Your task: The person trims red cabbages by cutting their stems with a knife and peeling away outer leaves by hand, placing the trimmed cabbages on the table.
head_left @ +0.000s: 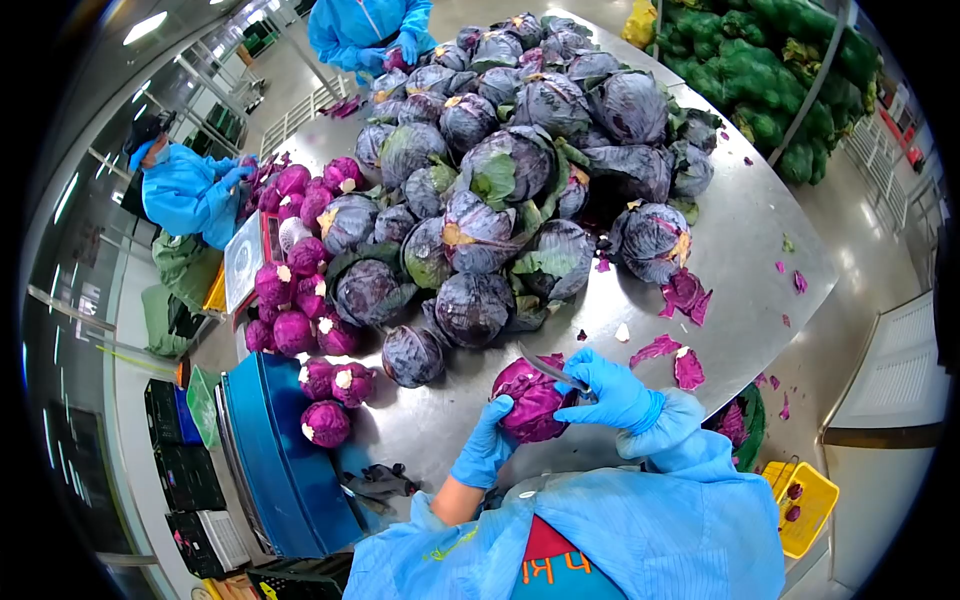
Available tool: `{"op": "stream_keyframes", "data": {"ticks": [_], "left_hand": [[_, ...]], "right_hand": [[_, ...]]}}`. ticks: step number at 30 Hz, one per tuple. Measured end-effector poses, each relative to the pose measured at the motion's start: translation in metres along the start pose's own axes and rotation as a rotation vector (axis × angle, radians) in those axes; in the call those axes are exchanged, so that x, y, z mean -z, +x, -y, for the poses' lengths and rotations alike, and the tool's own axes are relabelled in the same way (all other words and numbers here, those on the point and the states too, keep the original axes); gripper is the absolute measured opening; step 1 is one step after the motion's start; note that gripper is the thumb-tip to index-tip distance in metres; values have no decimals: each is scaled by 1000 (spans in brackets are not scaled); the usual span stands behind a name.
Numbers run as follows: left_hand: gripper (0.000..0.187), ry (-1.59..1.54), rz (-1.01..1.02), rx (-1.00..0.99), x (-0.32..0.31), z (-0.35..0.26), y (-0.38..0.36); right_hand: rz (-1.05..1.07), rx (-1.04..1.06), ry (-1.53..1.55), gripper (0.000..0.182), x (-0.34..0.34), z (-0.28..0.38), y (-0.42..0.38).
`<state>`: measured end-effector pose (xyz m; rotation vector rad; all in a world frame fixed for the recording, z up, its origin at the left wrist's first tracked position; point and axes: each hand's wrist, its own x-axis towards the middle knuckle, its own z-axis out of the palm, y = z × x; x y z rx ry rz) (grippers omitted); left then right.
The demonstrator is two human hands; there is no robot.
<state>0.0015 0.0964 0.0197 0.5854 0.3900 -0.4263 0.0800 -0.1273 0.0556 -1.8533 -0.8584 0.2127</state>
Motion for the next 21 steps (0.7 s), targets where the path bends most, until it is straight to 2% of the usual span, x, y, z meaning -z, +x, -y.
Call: {"op": "stream_keyframes", "data": {"ticks": [6, 12, 16, 21], "left_hand": [[70, -51, -30, 62, 11, 11, 7], [66, -15, -78, 141, 5, 12, 6], [65, 25, -115, 148, 14, 20, 7], [71, -69, -135, 197, 6, 18, 3]], "right_hand": [[103, -240, 7, 46, 2, 3, -12], [303, -141, -119, 45, 15, -10, -13], [322, -95, -91, 39, 15, -13, -17], [369, -101, 3, 36, 20, -11, -25]]}}
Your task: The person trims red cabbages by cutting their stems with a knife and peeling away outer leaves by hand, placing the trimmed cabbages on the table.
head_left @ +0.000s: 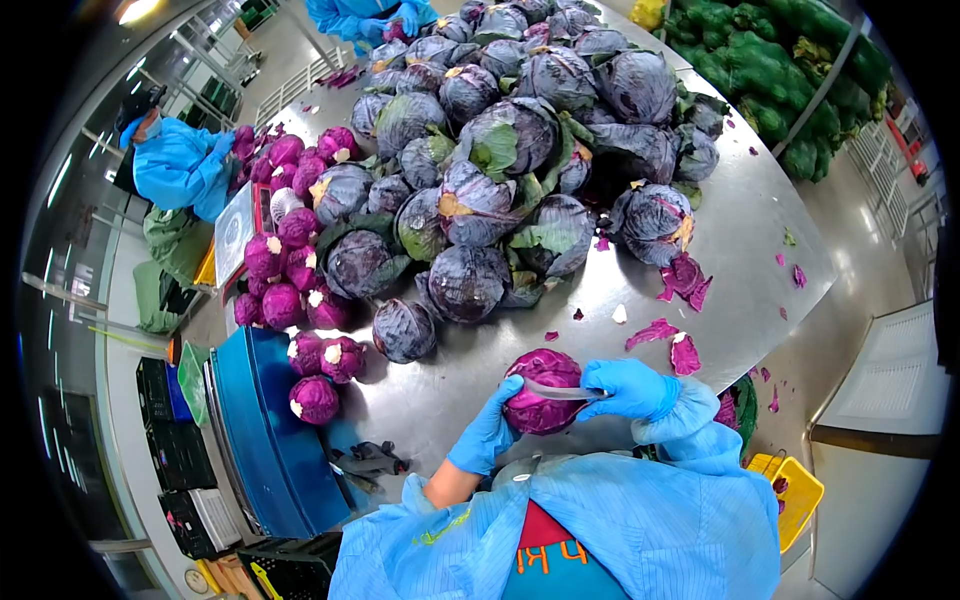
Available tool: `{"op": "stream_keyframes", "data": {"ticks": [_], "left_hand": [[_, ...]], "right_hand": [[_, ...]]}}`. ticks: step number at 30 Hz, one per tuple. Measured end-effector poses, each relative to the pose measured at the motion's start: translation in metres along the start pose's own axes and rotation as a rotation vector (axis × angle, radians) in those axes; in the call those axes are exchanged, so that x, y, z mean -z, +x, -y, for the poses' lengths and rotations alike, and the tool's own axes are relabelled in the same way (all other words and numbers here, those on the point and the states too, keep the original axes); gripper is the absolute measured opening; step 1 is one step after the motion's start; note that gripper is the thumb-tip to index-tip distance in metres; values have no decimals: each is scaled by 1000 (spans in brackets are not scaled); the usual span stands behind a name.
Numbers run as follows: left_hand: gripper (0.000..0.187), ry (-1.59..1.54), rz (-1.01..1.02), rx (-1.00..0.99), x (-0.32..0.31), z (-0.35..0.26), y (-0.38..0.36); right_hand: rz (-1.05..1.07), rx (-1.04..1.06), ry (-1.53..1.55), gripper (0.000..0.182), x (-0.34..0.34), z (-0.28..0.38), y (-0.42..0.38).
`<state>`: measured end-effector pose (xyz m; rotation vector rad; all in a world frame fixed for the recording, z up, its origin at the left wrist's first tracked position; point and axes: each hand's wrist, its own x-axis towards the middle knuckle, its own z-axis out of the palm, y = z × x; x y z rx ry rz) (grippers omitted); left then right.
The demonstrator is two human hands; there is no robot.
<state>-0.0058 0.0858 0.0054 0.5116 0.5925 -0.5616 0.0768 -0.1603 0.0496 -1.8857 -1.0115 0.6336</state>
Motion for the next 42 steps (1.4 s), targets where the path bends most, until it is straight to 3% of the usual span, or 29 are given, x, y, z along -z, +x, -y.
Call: {"op": "stream_keyframes", "data": {"ticks": [6, 9, 10, 12, 15, 16, 20, 27, 30, 33, 38, 40, 42], "left_hand": [[81, -172, 112, 33, -8, -5, 0], [89, -237, 79, 11, 8, -2, 6], [89, -257, 94, -11, 10, -3, 4], [89, -299, 129, -53, 13, -5, 1], [89, -292, 217, -107, 11, -7, -1], [88, -269, 178, -127, 18, -5, -1], [86, -62, 152, -202, 29, -9, -2], [77, 279, 136, -81, -13, -26, -19], [69, 332, 115, -59, -15, -22, -11], [64, 363, 75, -51, -22, -17, -13], [63, 356, 99, -29, -22, -10, -8], [60, 291, 62, 15, -16, -8, -5], [61, 261, 11, 49, -18, -11, -7]], "right_hand": [[-122, -172, 159, 31, 1, 2, -33], [-440, -219, 233, 29, 4, -25, -62], [-583, -373, 196, 24, 8, -37, -69], [-965, -615, -449, 18, 7, -58, -70], [-1119, -661, -166, 17, -4, -64, -51], [-1073, -483, 6, 22, -13, -58, -40], [-677, -347, 549, 36, -31, -18, 10], [-380, -248, 175, 57, -7, 28, 39], [-258, -337, 66, 57, 5, 27, 32], [-263, -342, 7, 48, -4, 5, 27], [-319, -345, 313, 44, -18, -20, 21], [-346, -292, 32, 39, -27, -23, 20], [-380, -77, -329, 33, -33, -28, 23]]}}
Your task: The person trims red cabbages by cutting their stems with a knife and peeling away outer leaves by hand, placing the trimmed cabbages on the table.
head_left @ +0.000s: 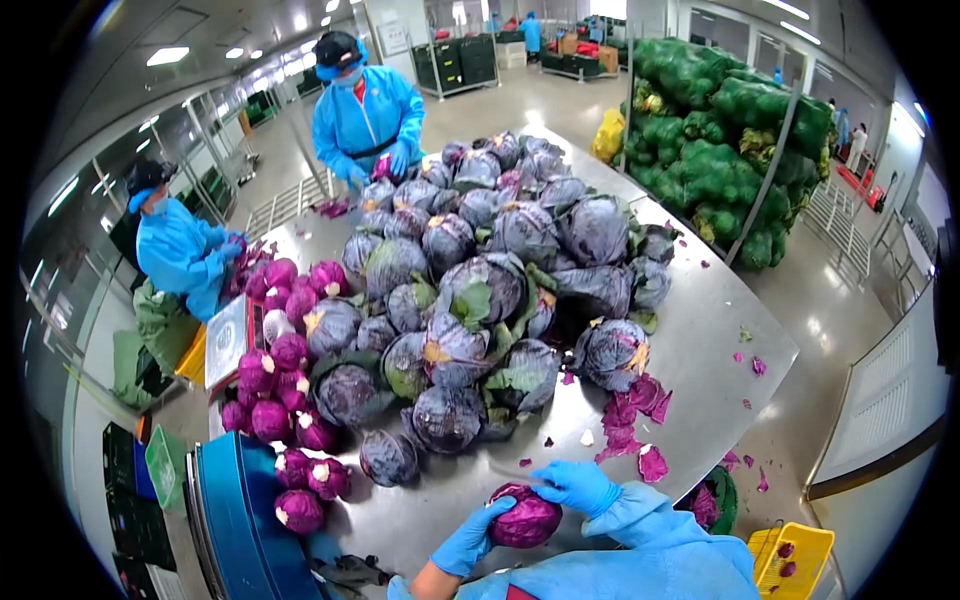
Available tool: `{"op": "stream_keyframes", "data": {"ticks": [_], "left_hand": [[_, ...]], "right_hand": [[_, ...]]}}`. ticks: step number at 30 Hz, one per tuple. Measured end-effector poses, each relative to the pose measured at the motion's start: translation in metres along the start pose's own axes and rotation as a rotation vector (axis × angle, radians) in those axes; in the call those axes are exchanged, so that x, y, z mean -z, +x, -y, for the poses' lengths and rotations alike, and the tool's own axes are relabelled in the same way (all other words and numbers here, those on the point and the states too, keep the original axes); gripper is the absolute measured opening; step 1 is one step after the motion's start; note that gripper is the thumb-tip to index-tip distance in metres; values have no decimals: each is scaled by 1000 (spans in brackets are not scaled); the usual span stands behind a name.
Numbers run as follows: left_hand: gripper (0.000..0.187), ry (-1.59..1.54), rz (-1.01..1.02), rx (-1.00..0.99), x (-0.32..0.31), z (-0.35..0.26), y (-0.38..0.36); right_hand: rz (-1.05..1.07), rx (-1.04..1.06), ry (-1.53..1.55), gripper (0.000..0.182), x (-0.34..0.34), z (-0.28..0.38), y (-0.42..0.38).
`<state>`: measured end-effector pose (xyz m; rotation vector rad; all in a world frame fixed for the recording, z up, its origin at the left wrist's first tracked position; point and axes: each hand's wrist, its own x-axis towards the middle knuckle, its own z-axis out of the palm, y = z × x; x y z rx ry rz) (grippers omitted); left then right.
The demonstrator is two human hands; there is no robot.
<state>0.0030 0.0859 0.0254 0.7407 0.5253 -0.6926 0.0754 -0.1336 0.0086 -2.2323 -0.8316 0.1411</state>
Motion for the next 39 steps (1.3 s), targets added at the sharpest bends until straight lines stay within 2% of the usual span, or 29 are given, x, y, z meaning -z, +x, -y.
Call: {"op": "stream_keyframes", "data": {"ticks": [1, 4, 8, 11, 12, 14, 17, 18, 20, 22, 23, 24, 25, 26, 28, 30, 32, 34, 36, 38, 39], "left_hand": [[62, 19, 17, 3, 1, -1, 1], [65, 74, 45, 22, 14, -2, 3], [66, 177, 76, 56, 25, -3, 8], [65, 257, 204, 79, 26, -11, 2], [65, 290, 269, 90, 24, -16, 0], [68, 294, 258, 69, 16, -15, -8], [72, 326, 258, -9, 18, -10, -8], [72, 326, 240, -44, 20, -7, -4], [72, 335, 194, -114, 18, -3, -3], [71, 378, 157, -179, 9, -7, -1], [69, 396, 97, -265, 13, -2, 4], [69, 436, 100, -246, 14, -4, 12], [70, 476, 102, -223, 17, -6, 15], [70, 511, 91, -205, 18, -8, 17], [68, 609, 89, -189, 16, -12, 20], [72, 682, 71, -184, 19, -12, 22], [80, 751, 73, -183, 26, -14, 28], [87, 690, -63, -263, 31, -6, 30], [95, 679, -214, -316, 34, 2, 33], [110, 549, -178, -328, 32, 7, 34], [110, 559, -194, -345, 26, 9, 34]], "right_hand": [[104, 14, -256, 26, 3, 7, 3], [-3, 175, -322, 21, -4, -7, -4], [-32, 269, -321, 15, 0, -13, -10], [-114, 144, -455, 17, 8, -42, -9], [-138, 32, -521, 17, 8, -56, -8], [-168, -203, -646, 19, 3, -84, -10], [-350, -458, -460, 29, 21, -99, -6], [-496, -453, -343, 37, 36, -79, -1], [-563, -512, -194, 43, 36, -75, -8], [-620, -459, 29, 37, 28, -65, -10], [-430, -544, 202, 30, 33, -53, -6], [-426, -517, 439, 27, -7, -84, -22], [-314, -550, 540, 33, -16, -72, -26], [-157, -490, 696, 47, -21, -61, -25], [40, -293, 481, 62, -5, -12, -16], [79, -113, 423, 73, -38, -14, -8], [176, -140, 444, 69, -47, -16, -9], [209, -181, 495, 66, -50, -19, -12], [137, -241, 487, 64, -56, -24, -12], [98, -316, 414, 62, -57, -28, -12], [76, -357, 386, 61, -58, -30, -12]]}}
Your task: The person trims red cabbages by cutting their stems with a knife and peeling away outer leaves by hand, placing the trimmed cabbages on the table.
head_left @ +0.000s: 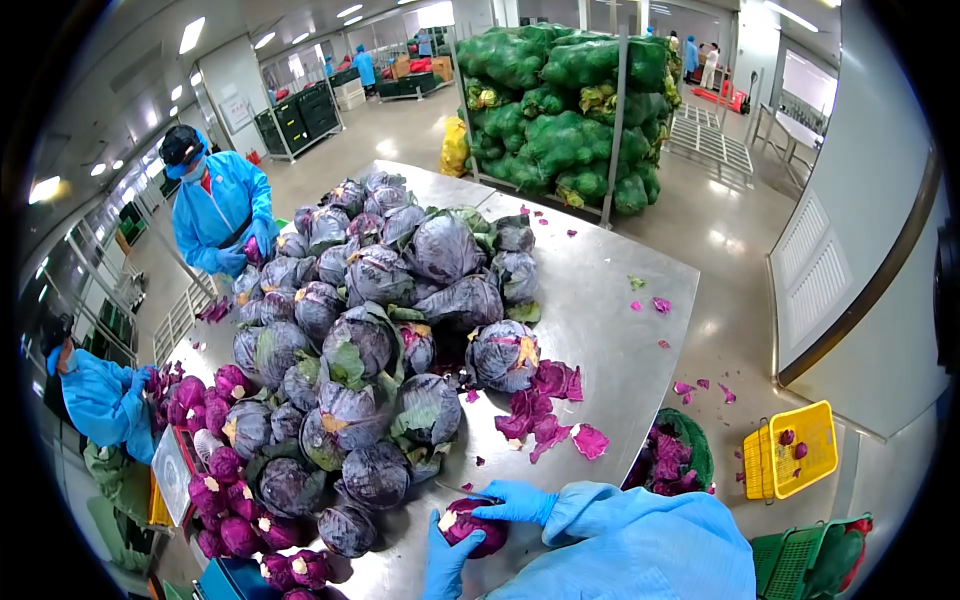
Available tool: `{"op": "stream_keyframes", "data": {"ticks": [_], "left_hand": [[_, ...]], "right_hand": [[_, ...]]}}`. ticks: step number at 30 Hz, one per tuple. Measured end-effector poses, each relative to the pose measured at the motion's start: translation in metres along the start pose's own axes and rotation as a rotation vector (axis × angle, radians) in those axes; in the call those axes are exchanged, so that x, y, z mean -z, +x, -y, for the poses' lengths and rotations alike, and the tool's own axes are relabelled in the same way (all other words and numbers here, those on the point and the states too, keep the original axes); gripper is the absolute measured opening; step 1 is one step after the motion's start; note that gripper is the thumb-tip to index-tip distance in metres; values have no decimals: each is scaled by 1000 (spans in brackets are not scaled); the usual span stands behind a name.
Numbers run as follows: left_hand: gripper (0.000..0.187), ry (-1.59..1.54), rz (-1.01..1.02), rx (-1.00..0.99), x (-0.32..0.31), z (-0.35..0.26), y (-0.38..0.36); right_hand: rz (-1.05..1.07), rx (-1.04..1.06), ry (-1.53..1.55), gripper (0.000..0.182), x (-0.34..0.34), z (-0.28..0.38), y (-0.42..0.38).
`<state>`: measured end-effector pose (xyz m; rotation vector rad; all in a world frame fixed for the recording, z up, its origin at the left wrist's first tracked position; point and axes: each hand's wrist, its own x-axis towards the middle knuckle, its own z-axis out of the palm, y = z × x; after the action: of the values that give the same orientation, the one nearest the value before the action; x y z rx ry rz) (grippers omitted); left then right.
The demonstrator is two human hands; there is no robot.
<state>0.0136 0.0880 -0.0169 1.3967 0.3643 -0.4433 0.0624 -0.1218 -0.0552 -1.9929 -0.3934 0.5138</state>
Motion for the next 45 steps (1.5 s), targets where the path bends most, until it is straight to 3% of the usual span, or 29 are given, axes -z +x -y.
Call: {"op": "stream_keyframes", "data": {"ticks": [5, 9, 11, 13, 16, 22, 25, 28, 31, 34, 37, 39, 41, 43, 44, 45], "left_hand": [[105, 52, -6, -7, -11, -2, -3], [101, 35, -13, 14, -11, -7, 2], [96, 11, -13, -22, -7, 0, 9], [82, 71, 15, -36, -6, -6, 7], [84, 49, -7, 8, -8, -9, 4], [101, 108, -15, -14, -4, 3, 15], [102, 22, 36, 24, -3, -9, 11], [101, 15, 20, 18, -1, -3, 13], [101, -56, -30, 67, -5, -6, 14], [100, -15, 40, 32, -4, -12, 11], [98, 301, 157, -104, 7, 3, 20], [95, 282, 196, -118, 4, -4, 13], [93, 263, 191, -124, 2, -4, 12], [92, 225, 178, -75, 3, -2, 15], [92, 205, 172, -53, 3, -2, 18], [92, 174, 205, -26, 4, -1, 21]], "right_hand": [[45, -104, 117, 58, 24, 22, -12], [42, -23, 101, 53, 12, -3, -4], [-73, 117, 5, 48, 7, -6, -6], [-118, 159, -86, 47, 5, -4, -6], [-165, 248, -107, 43, 10, 1, -6], [-283, 307, -653, 31, 15, -10, 2], [-353, 345, -631, 24, 20, -24, 11], [-286, 258, -487, 23, 24, -10, 13], [-165, 289, -60, 27, 26, 2, 14], [-236, 102, 81, 32, 17, -32, 19], [-408, -56, -75, 42, 53, -47, 38], [-524, -3, -434, 57, 83, -22, 40], [-577, 71, -446, 77, 94, -9, 35], [-299, 102, -256, 86, 95, 26, 18], [-8, 10, -143, 91, 91, 40, 13], [144, 170, -153, 90, 81, 43, 11]]}}
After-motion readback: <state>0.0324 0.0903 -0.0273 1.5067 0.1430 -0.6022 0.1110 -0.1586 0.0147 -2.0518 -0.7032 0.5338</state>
